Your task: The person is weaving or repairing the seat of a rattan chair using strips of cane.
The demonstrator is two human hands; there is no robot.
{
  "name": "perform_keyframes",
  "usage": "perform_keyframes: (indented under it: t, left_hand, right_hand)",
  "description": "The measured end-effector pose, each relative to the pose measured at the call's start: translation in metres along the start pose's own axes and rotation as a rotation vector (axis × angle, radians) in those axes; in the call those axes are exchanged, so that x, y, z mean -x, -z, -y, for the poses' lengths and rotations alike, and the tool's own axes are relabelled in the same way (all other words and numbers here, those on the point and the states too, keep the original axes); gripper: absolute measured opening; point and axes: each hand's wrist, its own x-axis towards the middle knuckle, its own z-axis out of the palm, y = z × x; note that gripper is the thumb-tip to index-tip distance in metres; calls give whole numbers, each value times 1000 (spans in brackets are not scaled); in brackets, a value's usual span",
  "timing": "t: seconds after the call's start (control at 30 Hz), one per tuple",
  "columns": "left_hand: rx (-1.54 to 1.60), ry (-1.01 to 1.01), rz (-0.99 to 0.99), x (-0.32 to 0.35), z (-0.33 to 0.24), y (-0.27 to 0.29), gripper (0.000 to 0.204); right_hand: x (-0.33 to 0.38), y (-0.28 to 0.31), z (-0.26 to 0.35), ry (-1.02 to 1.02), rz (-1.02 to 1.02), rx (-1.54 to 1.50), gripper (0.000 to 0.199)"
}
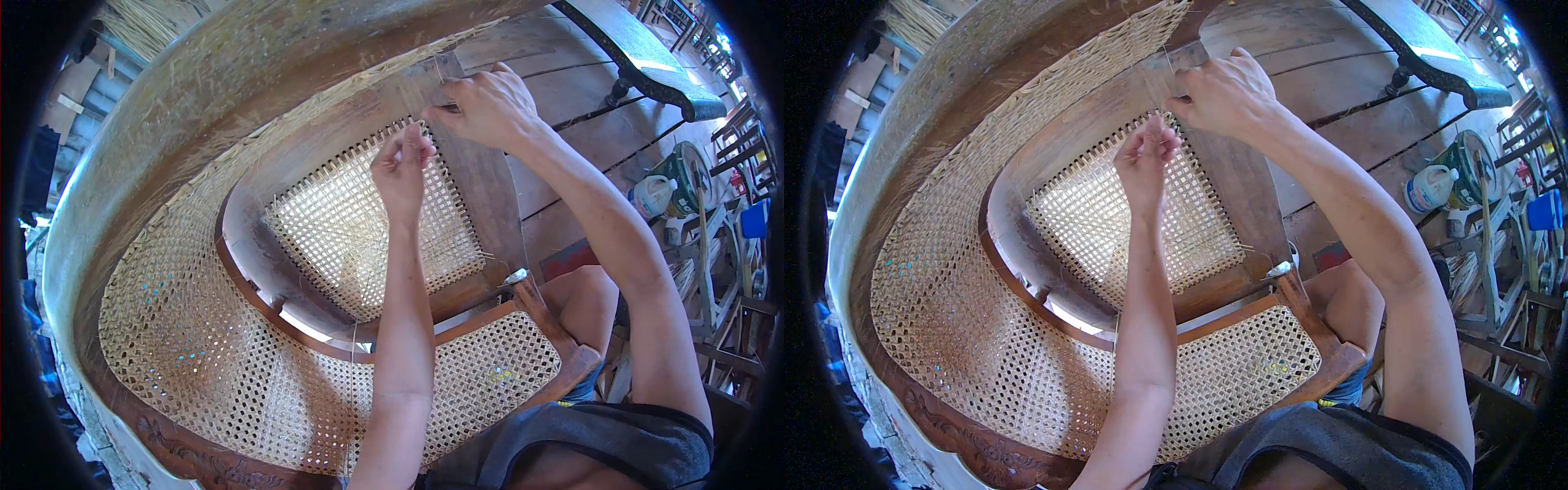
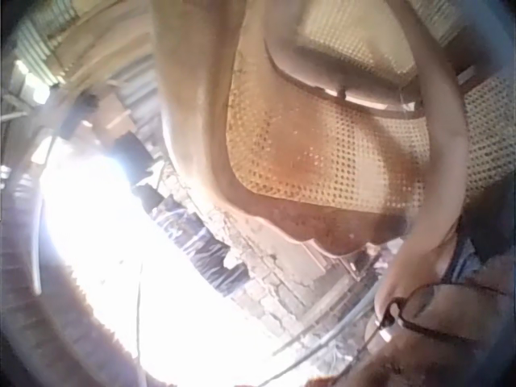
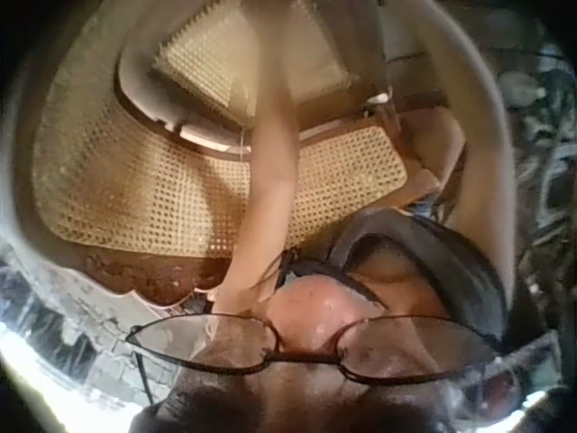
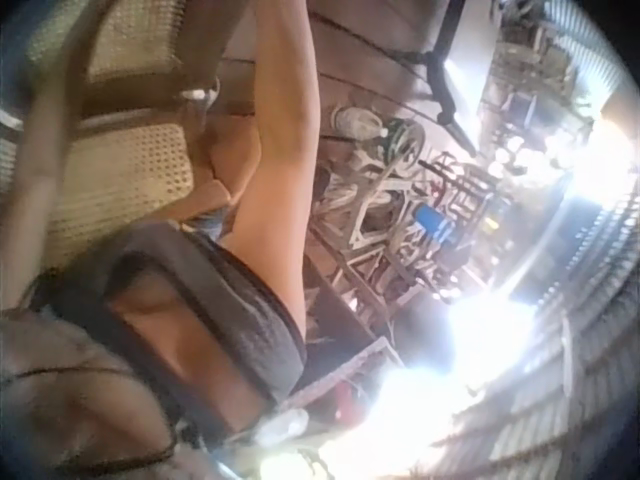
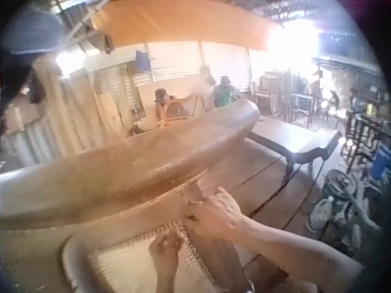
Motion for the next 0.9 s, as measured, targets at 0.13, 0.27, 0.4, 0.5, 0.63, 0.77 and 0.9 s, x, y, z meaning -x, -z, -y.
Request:
perform_keyframes:
  t: [0.13, 0.27, 0.4, 0.5, 0.63, 0.77, 0.9]
  left_hand:
    - [12, 53, -114, 5, 7, 6, 25]
    - [-152, 84, -182, 8, 6, 16, 20]
    - [-188, 134, -227, 6, 4, 16, 17]
    - [-188, 122, -248, 5, 8, 15, 18]
    - [-144, 168, -194, 3, 4, 18, 18]
    - [-200, 154, -111, -2, -2, 27, 17]
    - [-450, 22, -62, -11, -9, 27, 15]
  right_hand:
    - [-2, -11, 2, 48, 101, -43, 27]
    - [-3, -27, 18, 163, 122, 95, 15]
    - [-3, -24, 32, 226, 115, 87, 14]
    - [-4, -33, 35, 255, 117, 58, 15]
    - [-3, -31, 41, 270, 199, 115, 13]
    - [-6, -22, 39, 296, 199, 118, 13]
    - [-9, -22, 34, 276, 132, 104, 12]
